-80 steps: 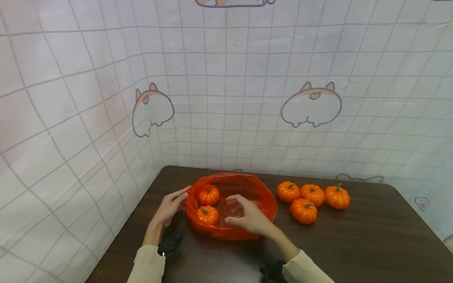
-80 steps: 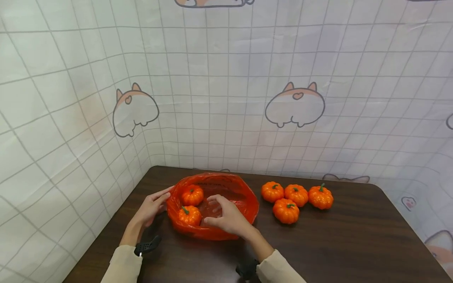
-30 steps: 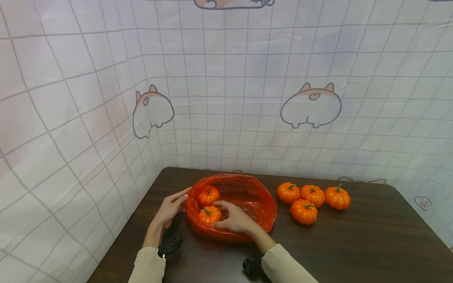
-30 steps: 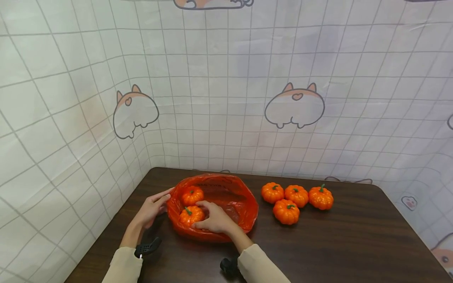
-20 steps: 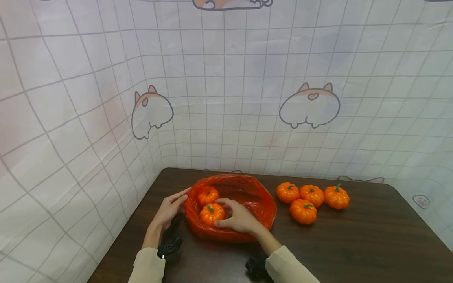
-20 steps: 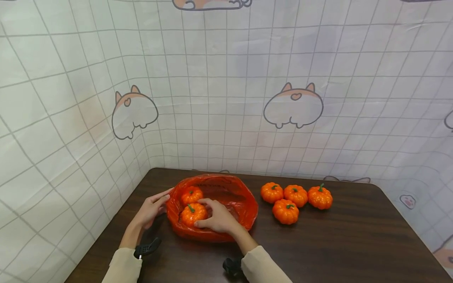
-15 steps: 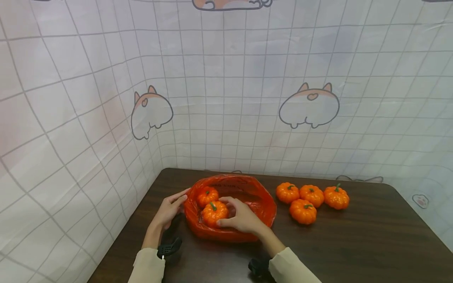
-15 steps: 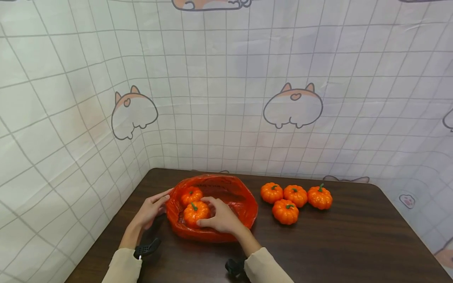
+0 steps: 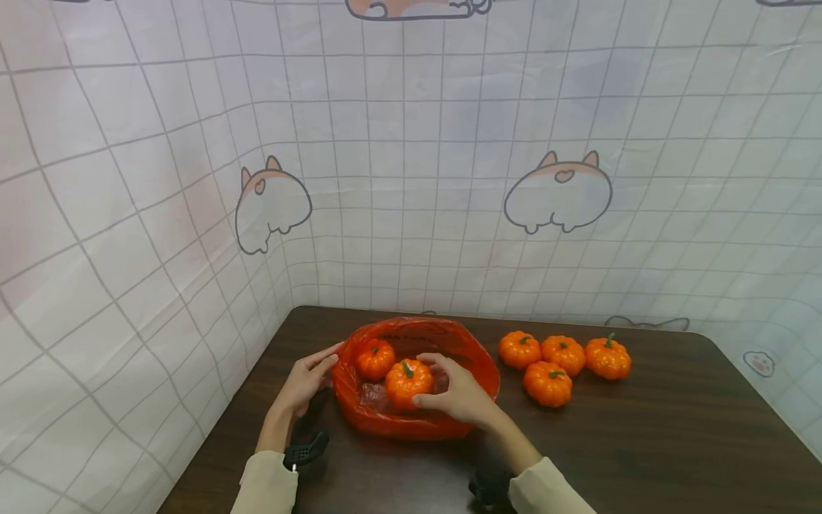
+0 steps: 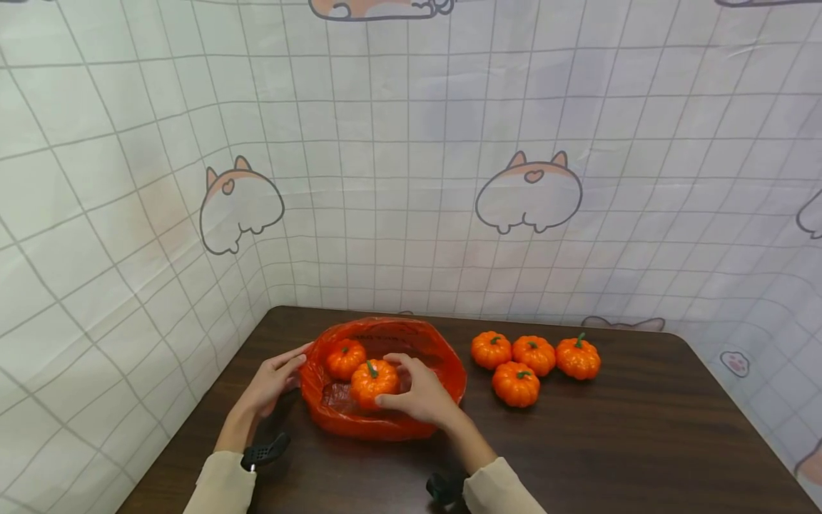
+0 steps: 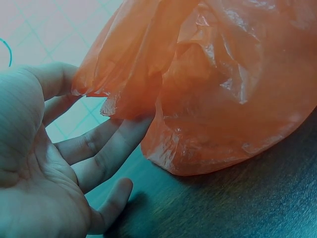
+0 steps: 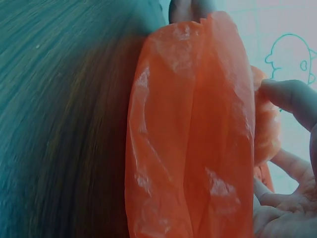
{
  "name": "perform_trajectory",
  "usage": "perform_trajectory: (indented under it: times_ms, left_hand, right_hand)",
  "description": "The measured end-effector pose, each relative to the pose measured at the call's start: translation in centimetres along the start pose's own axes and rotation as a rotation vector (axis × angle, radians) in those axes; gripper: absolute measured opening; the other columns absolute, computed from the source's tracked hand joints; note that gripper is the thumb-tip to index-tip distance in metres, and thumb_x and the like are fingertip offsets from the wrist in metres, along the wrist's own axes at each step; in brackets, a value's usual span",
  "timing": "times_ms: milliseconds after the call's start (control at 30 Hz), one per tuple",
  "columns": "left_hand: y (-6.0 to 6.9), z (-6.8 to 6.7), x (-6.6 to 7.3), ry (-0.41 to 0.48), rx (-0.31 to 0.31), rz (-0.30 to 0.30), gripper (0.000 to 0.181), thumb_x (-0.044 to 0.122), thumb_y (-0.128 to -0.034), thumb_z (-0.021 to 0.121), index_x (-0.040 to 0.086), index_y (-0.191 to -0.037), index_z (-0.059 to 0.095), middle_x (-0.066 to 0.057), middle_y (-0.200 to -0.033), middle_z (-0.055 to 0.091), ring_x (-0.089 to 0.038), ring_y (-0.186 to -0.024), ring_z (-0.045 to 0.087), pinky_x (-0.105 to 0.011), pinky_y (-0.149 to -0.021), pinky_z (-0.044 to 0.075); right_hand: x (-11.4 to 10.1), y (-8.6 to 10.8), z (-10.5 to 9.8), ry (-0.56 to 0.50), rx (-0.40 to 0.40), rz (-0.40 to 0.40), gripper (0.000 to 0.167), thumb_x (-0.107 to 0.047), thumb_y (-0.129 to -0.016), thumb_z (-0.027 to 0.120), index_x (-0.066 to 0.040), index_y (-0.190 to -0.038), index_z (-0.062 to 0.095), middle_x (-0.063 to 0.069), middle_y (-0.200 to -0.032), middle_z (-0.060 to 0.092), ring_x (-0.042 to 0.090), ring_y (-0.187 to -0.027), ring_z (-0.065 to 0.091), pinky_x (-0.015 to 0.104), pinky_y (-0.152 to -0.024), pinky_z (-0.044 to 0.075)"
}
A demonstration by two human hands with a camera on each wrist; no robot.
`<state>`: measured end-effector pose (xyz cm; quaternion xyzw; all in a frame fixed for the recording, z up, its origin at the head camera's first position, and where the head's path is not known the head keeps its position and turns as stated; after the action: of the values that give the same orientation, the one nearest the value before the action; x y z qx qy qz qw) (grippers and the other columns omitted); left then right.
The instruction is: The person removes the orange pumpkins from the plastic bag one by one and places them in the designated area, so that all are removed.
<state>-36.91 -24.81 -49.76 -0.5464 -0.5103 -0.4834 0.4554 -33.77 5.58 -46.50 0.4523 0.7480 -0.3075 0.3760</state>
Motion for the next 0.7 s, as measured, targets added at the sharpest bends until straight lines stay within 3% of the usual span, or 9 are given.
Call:
perform_trajectory:
  times_ms: [267, 700]
  left_hand:
    - [0.1, 0.0, 0.1, -0.005, 0.000, -0.001, 0.041, 0.025, -0.1080, 0.053, 0.014, -0.147, 0.057, -0.017, -0.148, 0.057, -0.015, -0.095, 0.066, -0.030, -0.077, 0.059]
    - [0.1, 0.0, 0.0, 0.006, 0.004, -0.008, 0.041, 0.025, -0.1079, 0.053, 0.014, -0.148, 0.057, -0.018, -0.147, 0.058, -0.014, -0.095, 0.066, -0.029, -0.078, 0.059]
  right_hand:
    - [0.4, 1.0, -1.5, 0.004, 0.058, 0.035, 0.068, -0.037, -0.080, 0.087, -0.030, -0.141, 0.057, 0.007, -0.138, 0.060, 0.028, -0.126, 0.057, 0.054, -0.104, 0.049]
    - [1.0, 2.5, -3.7, -0.032, 0.080, 0.080, 0.069, -0.035, -0.081, 0.087, -0.031, -0.143, 0.056, 0.012, -0.140, 0.058, 0.033, -0.129, 0.057, 0.053, -0.097, 0.053]
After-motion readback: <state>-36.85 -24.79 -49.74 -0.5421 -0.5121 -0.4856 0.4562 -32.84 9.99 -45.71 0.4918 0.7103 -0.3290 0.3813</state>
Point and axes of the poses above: each hand's wrist, its own y-axis away from the middle knuckle, its own z-axis out of the palm, x = y × z, the point moved 5 cm from there along -y, towards the middle knuckle
